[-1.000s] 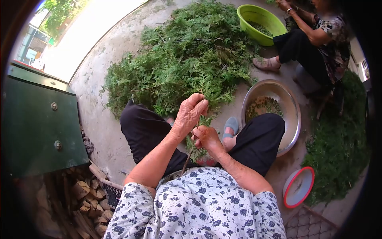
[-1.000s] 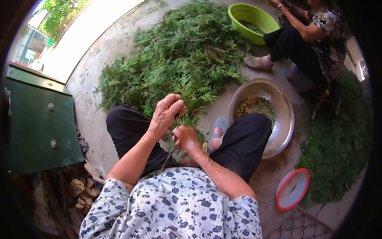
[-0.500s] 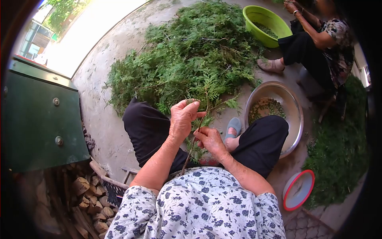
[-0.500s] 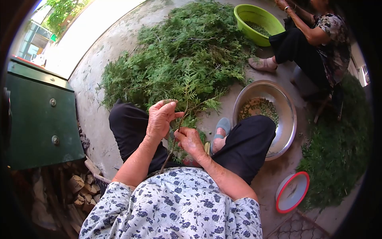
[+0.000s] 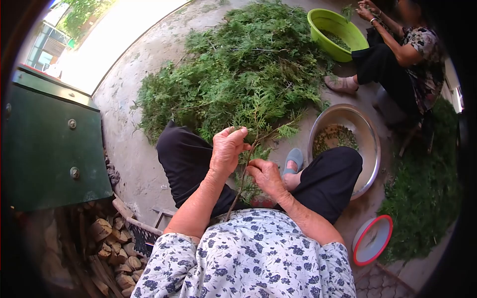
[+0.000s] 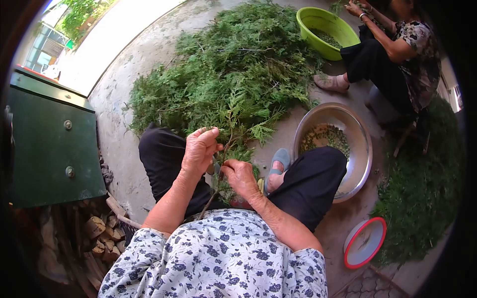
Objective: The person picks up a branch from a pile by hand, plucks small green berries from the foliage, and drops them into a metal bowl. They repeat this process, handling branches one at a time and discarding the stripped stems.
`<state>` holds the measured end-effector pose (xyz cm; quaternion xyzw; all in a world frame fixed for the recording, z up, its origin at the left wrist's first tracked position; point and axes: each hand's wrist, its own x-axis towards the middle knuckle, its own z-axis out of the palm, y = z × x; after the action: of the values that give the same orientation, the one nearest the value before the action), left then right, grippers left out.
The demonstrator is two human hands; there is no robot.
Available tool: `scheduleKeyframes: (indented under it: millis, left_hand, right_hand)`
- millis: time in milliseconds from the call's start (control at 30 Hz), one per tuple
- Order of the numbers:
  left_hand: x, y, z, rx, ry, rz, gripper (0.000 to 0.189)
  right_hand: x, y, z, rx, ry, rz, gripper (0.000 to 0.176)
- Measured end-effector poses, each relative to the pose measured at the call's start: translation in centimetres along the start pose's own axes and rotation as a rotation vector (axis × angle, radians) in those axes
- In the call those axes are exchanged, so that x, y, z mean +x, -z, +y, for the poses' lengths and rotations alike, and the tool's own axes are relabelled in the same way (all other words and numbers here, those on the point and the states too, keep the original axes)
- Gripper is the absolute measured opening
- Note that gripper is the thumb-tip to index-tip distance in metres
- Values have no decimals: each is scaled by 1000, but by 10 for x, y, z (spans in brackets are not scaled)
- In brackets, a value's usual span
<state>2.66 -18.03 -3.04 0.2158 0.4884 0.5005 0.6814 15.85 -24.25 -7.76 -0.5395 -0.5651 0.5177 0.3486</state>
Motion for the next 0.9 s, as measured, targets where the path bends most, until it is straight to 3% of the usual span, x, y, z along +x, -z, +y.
scheduleKeyframes:
  millis: [33, 100, 133, 200, 267, 433, 500, 633, 767, 900]
  left_hand:
    - [-1, 1, 0, -13, 27, 4, 10]
    - [-3, 2, -1, -18, 31, -20, 11]
    - [-5, 3, -3, -23, 39, -44, 12]
    - [-6, 1, -6, -11, 35, -41, 12]
    - [-9, -6, -7, -1, 24, -44, 13]
    - [-19, -13, -2, 109, 64, -29, 7]
    - [-19, -13, -3, 147, 85, -43, 6]
    - [-19, -18, -2, 165, 83, -156, 6]
    - [-14, -20, 4, 42, 101, -145, 9]
    - [-7, -14, 6, -170, 95, -149, 18]
  right_hand:
    - [2, 2, -2, 1, 1, -1, 14]
    - [8, 9, -9, 21, 36, 248, 12]
    - [11, 13, -19, 23, 33, 248, 12]
    - [18, 24, -41, -14, 231, 437, 14]
    - [29, 27, -47, -42, 244, 308, 19]
    - [34, 32, -36, 18, 183, 273, 14]
    - [34, 38, -34, 253, 3, 150, 11]
    - [31, 50, -44, 544, -185, 168, 14]
    - [27, 81, -31, 779, -17, 220, 14]
    - [6, 159, -18, 1317, 127, 432, 11]
